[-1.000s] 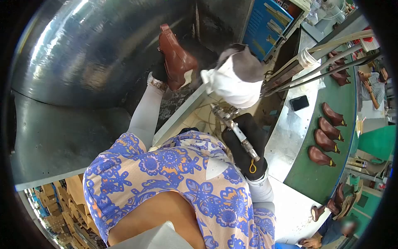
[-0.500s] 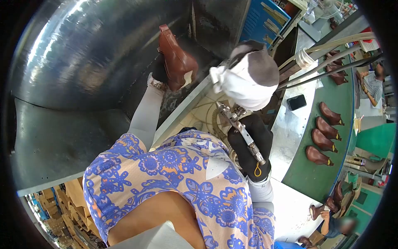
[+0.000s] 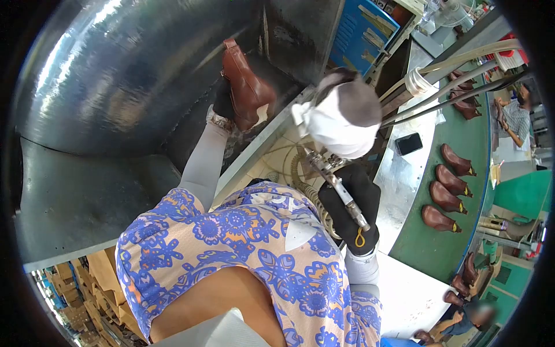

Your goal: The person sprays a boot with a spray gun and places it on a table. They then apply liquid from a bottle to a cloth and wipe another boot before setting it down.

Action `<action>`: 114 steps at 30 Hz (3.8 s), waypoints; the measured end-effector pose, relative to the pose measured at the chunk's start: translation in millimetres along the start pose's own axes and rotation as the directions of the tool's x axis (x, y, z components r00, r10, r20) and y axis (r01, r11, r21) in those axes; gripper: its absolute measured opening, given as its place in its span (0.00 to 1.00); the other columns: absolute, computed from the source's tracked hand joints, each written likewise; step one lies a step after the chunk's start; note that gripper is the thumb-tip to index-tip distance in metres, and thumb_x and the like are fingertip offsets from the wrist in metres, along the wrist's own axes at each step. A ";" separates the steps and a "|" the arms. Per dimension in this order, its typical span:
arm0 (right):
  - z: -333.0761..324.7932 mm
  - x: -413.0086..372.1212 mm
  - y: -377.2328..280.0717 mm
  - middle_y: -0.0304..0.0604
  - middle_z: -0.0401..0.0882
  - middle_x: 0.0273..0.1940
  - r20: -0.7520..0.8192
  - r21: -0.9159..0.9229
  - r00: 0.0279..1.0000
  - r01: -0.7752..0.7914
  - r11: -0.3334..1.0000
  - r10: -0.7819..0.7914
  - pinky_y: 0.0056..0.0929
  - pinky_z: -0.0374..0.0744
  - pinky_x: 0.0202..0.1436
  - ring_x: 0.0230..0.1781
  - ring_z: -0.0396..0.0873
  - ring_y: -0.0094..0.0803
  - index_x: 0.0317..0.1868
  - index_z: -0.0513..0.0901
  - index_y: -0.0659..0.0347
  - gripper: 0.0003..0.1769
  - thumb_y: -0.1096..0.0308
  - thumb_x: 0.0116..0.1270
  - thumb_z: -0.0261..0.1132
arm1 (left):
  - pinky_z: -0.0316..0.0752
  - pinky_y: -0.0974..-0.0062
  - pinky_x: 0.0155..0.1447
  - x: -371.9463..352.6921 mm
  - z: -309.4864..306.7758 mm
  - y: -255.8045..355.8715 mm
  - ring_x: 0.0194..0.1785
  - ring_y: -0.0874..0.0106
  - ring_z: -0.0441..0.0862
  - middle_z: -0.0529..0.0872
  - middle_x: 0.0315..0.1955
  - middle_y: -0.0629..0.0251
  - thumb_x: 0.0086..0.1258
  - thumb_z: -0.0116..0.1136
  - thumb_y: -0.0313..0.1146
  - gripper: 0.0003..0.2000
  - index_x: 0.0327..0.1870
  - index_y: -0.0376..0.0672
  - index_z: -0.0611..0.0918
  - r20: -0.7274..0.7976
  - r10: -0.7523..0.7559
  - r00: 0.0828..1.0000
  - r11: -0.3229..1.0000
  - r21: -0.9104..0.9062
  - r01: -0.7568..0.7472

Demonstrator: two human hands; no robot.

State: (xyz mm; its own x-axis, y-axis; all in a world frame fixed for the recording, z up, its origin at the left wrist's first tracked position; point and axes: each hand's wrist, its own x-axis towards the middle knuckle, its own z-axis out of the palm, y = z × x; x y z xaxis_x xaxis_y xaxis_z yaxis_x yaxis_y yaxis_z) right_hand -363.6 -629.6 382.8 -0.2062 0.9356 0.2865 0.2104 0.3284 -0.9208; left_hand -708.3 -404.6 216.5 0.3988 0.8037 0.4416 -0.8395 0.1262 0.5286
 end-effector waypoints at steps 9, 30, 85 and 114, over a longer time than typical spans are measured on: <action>15.3 37.3 56.6 0.40 0.82 0.39 -0.157 0.480 0.973 -0.076 0.874 0.170 0.23 0.78 0.34 0.34 0.80 0.24 0.45 0.78 0.62 0.18 0.55 0.66 0.61 | 0.72 0.67 0.59 25.1 146.8 -40.9 0.53 0.66 0.75 0.75 0.51 0.60 0.75 0.44 0.50 0.25 0.65 0.42 0.65 -0.244 0.136 0.960 0.990 0.074 -0.122; 40.8 75.9 113.2 0.36 0.78 0.38 -0.106 0.509 0.991 -0.011 0.861 0.076 0.22 0.73 0.41 0.37 0.73 0.20 0.46 0.78 0.61 0.12 0.63 0.67 0.56 | 0.64 0.65 0.65 -9.1 109.2 -123.9 0.59 0.65 0.70 0.73 0.55 0.60 0.74 0.38 0.57 0.30 0.63 0.39 0.65 -0.143 -0.250 0.958 0.898 -0.404 0.174; 22.7 74.6 71.6 0.36 0.75 0.25 -0.305 0.476 0.923 -0.064 0.877 0.233 0.16 0.66 0.19 0.19 0.69 0.18 0.45 0.74 0.61 0.12 0.61 0.72 0.57 | 0.64 0.57 0.67 102.1 134.0 13.0 0.63 0.64 0.70 0.72 0.60 0.63 0.67 0.51 0.60 0.32 0.64 0.47 0.67 -0.308 0.633 0.710 0.773 0.212 -0.598; -26.3 86.1 61.8 0.43 0.80 0.28 0.068 -0.004 0.996 0.058 0.998 -0.057 0.27 0.73 0.28 0.25 0.79 0.34 0.29 0.78 0.61 0.08 0.69 0.49 0.67 | 0.65 0.66 0.67 95.2 117.1 68.5 0.63 0.63 0.71 0.72 0.62 0.59 0.72 0.49 0.53 0.26 0.63 0.44 0.70 -0.277 0.212 0.937 0.957 0.253 -0.141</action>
State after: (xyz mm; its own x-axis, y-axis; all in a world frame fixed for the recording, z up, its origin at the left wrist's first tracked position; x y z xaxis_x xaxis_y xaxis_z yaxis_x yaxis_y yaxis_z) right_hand -343.2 -525.4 357.5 -0.2823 0.9043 0.3203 0.2022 0.3824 -0.9016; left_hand -684.7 -387.5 379.6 0.0938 0.9412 0.3245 -0.7663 -0.1398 0.6271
